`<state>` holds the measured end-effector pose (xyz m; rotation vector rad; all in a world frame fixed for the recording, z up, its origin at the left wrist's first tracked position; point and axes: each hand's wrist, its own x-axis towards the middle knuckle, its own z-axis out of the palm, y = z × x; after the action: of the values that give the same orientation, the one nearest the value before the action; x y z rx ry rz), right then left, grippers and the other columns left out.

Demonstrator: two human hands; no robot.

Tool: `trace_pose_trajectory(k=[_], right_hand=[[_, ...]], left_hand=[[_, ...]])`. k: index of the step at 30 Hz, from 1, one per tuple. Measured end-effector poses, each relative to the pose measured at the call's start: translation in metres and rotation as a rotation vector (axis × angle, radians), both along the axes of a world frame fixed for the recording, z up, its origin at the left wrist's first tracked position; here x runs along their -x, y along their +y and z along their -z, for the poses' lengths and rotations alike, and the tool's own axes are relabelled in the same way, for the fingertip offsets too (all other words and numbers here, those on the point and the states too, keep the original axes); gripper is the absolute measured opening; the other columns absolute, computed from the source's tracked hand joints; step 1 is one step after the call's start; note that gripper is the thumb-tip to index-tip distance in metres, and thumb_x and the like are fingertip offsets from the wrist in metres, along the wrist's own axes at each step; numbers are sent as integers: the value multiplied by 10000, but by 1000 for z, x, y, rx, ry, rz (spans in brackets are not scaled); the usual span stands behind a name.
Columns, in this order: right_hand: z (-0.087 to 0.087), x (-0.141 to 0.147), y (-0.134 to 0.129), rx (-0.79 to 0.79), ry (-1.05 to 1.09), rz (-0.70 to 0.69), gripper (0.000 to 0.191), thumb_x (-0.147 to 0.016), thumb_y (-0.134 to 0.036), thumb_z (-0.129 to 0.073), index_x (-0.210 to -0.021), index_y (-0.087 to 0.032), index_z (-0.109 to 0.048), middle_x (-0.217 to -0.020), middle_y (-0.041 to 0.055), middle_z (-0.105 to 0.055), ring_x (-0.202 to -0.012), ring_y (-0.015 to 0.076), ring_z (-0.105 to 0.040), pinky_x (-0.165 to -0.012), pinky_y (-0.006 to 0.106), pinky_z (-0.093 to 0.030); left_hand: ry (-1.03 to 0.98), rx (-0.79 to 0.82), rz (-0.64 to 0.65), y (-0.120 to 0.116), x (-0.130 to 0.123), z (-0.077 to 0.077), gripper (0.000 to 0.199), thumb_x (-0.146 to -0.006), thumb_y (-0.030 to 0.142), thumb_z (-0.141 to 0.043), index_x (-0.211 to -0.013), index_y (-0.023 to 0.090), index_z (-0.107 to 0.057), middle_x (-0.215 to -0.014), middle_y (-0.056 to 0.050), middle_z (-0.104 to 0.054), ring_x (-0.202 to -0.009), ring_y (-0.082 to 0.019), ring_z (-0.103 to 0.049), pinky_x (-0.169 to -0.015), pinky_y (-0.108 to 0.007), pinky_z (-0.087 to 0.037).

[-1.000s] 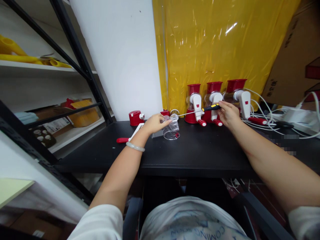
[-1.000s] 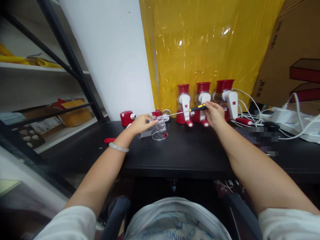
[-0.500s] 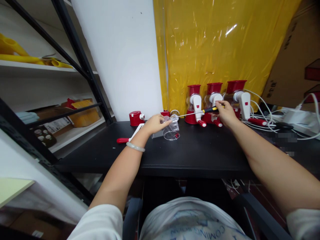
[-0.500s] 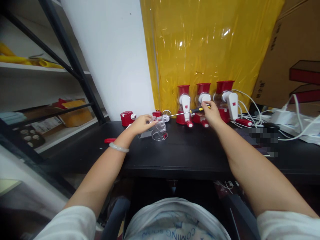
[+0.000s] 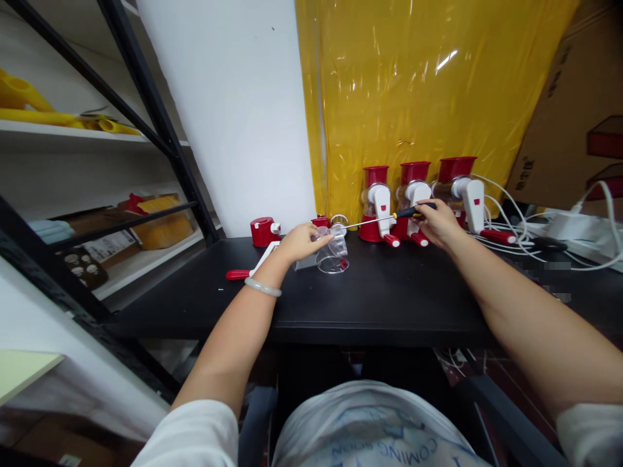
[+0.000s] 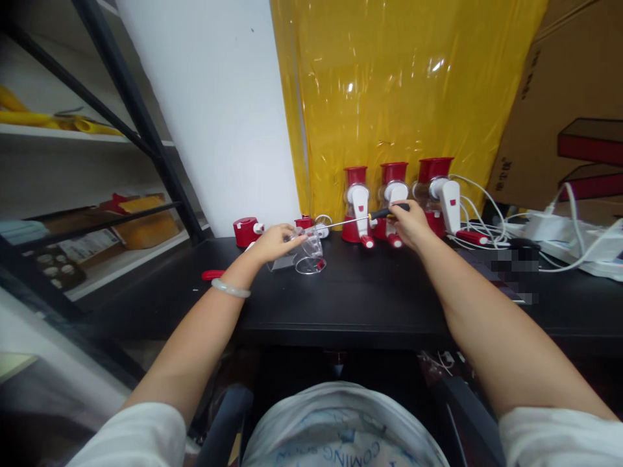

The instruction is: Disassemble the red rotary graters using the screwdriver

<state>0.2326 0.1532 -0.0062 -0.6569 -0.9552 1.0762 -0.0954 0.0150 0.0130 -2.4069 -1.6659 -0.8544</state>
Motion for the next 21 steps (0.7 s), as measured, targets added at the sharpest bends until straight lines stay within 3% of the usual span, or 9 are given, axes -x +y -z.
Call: trace_pose_trajectory(k=[4,11,21], right_hand=[[0,0,0,17,3,-23,246,-706,-69,-777,-747,-228,-593,-740,-14,-617,-657,107,-641,-520,185,-559],[3,1,-4,25,-2,-37,384,-665,-111,-880,-862,-231,-573,-743,-16,-667,-564,127,-668,-456,200,-553],[6,-1,-5,1,-8,-85,523,-575,-83,-910,-959,-244,-595,-860,-31,-640,-654,135,-719,-538,235,-635]], left_hand=[[-4,-9,3,0,1,0,548,-942,627,-550,-603,204,-623,-777,-83,-661,-790,-205,-617,-781,-366,-477],[1,-16,-1,0,2,0,522,-934,611,-561,-604,215,-643,-801,-90,-688,-826,-222,-643,-792,-374,-512],[-10,-4,-2,1,2,0,545,-931,629,-550,-587,210,-610,-848,-86,-694,-838,-208,-645,-832,-374,-503]])
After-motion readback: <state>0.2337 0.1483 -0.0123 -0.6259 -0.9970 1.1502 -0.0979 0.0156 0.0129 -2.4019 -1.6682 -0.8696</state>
